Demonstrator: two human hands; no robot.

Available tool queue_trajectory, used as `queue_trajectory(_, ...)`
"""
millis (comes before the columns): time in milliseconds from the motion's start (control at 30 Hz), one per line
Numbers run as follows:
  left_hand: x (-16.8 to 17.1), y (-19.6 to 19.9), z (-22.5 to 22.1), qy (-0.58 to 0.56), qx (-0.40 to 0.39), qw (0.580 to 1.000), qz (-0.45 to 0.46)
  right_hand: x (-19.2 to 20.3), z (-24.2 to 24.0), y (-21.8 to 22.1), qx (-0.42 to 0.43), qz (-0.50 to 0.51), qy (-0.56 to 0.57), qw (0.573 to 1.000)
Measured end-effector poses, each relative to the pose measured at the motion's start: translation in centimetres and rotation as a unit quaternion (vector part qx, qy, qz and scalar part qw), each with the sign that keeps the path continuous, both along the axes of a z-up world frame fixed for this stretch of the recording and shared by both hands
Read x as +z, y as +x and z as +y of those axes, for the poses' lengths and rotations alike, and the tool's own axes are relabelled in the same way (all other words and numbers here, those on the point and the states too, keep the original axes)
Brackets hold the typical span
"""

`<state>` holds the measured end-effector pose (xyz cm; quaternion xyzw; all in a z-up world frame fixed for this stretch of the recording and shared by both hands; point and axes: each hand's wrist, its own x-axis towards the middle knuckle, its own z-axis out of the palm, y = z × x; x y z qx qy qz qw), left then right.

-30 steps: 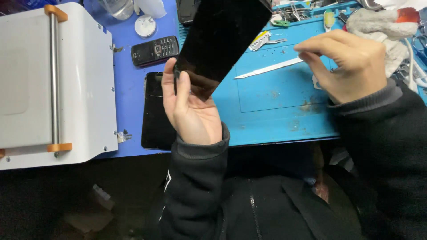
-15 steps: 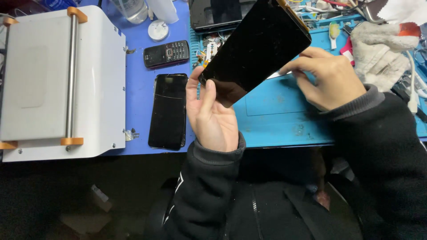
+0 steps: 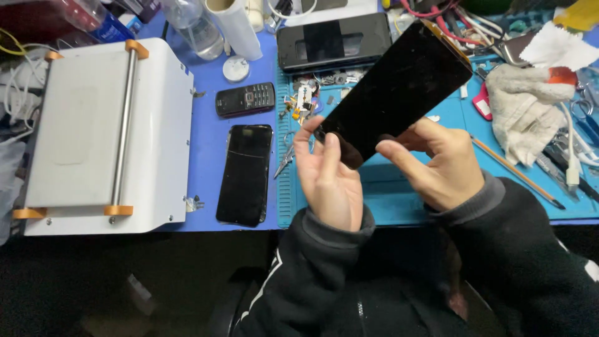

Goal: Removing adhesive tape and cleaning a damaged smartphone screen at a repair station.

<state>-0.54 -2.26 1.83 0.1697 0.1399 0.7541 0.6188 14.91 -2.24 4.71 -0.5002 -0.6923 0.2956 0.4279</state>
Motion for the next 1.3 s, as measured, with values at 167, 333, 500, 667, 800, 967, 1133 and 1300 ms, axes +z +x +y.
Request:
queue_trajectory(167, -0.3, -0.9, 0.5, 0.027, -0.014, 0.989, 0.144, 1.4, 2.0, 1.2, -0.005, 0.150, -0.032, 0.988)
queue_trajectory(333, 1.3, -2.0, 1.3, 0.066, -0.028, 0.965, 0.251, 3.3, 3.3, 3.0, 0.005, 0.138, -0.051, 0.989)
queue_trajectory(500, 1.4, -2.3, 2.4, -0.026, -0.068, 0.994, 0.087, 2.7, 3.9, 3.6, -0.028, 0.079, 0.016, 0.996)
queue_trajectory(667, -0.4, -2.8, 2.8, -0.071, -0.079, 0.994, -0.034, 3.7, 2.5, 4.1, -0.051, 0.139, -0.009, 0.989)
queue_trajectory(800, -0.3, -2.9, 3.1, -0.089, -0.071, 0.993, -0.035, 1.3, 0.7, 7.0, -0.029, 0.074, -0.010, 0.997)
queue_trajectory(967, 0.3, -1.1, 2.6, -0.087, -0.096, 0.991, -0.038, 1.2, -0.4, 6.3, 0.139, 0.389, -0.216, 0.884)
queue_trajectory(1133, -0.6, 1.9, 0.7, -0.081, -0.119, 0.990, -0.003, -0.8, -1.8, 4.2, 0.161, 0.401, -0.289, 0.854)
queue_trajectory(1300, -0.6, 3.6, -1.4, -0.063, -0.170, 0.983, -0.021, -3.3, -2.8, 5.3, 0.061, 0.461, -0.235, 0.854)
